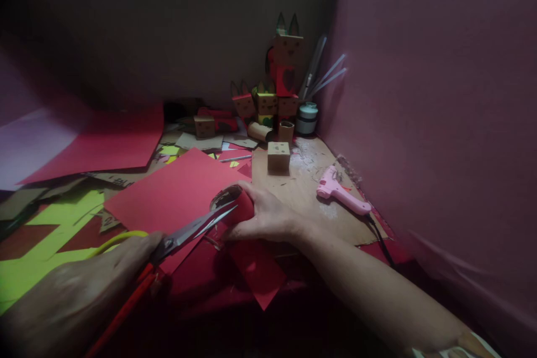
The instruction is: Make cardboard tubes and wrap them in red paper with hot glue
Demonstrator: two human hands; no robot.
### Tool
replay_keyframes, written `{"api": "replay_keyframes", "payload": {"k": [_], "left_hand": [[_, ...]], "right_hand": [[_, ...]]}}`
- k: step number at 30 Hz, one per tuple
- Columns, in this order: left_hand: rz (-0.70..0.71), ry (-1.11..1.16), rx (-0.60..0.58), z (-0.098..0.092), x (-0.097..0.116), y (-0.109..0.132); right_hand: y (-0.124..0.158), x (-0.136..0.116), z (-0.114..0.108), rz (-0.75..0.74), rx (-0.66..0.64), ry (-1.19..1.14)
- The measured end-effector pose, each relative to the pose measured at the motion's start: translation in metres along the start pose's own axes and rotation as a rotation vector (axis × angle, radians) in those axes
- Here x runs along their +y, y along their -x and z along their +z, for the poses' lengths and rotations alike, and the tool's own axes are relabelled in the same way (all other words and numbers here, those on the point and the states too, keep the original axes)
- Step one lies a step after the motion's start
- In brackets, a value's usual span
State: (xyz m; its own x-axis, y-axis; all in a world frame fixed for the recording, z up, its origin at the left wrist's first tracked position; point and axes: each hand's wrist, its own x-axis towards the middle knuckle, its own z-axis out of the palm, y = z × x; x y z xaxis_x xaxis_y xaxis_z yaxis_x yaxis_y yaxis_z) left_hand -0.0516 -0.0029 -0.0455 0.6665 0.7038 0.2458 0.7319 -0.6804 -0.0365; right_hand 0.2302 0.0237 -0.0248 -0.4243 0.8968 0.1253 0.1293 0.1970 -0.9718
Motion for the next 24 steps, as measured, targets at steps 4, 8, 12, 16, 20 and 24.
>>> {"api": "replay_keyframes", "payload": {"k": [4,8,12,16,20,24], "left_hand": [[0.119,-0.211,0.127,0.004,-0.005,0.002],[0.046,-0.352,0.009,0.003,-0.004,0.004],[0.162,-0.407,-0.013,0.007,-0.009,0.008],[0.176,-0.448,-0.024,0.009,-0.008,0.011],[0.162,-0.408,0.004,0.009,-0.006,0.009],[0.224,-0.385,0.085,0.015,-0.013,0.006]], "right_hand": [[0.001,0.004,-0.002,-0.075,-0.046,0.032],[0.000,0.015,-0.001,-0.285,-0.022,0.134],[0.000,0.014,0.003,-0.439,0.014,0.259],[0.002,0.006,0.005,-0.471,0.006,0.298],[0.003,0.004,0.005,-0.458,-0.045,0.299],[0.002,0.006,0.006,-0.472,-0.067,0.257]]}}
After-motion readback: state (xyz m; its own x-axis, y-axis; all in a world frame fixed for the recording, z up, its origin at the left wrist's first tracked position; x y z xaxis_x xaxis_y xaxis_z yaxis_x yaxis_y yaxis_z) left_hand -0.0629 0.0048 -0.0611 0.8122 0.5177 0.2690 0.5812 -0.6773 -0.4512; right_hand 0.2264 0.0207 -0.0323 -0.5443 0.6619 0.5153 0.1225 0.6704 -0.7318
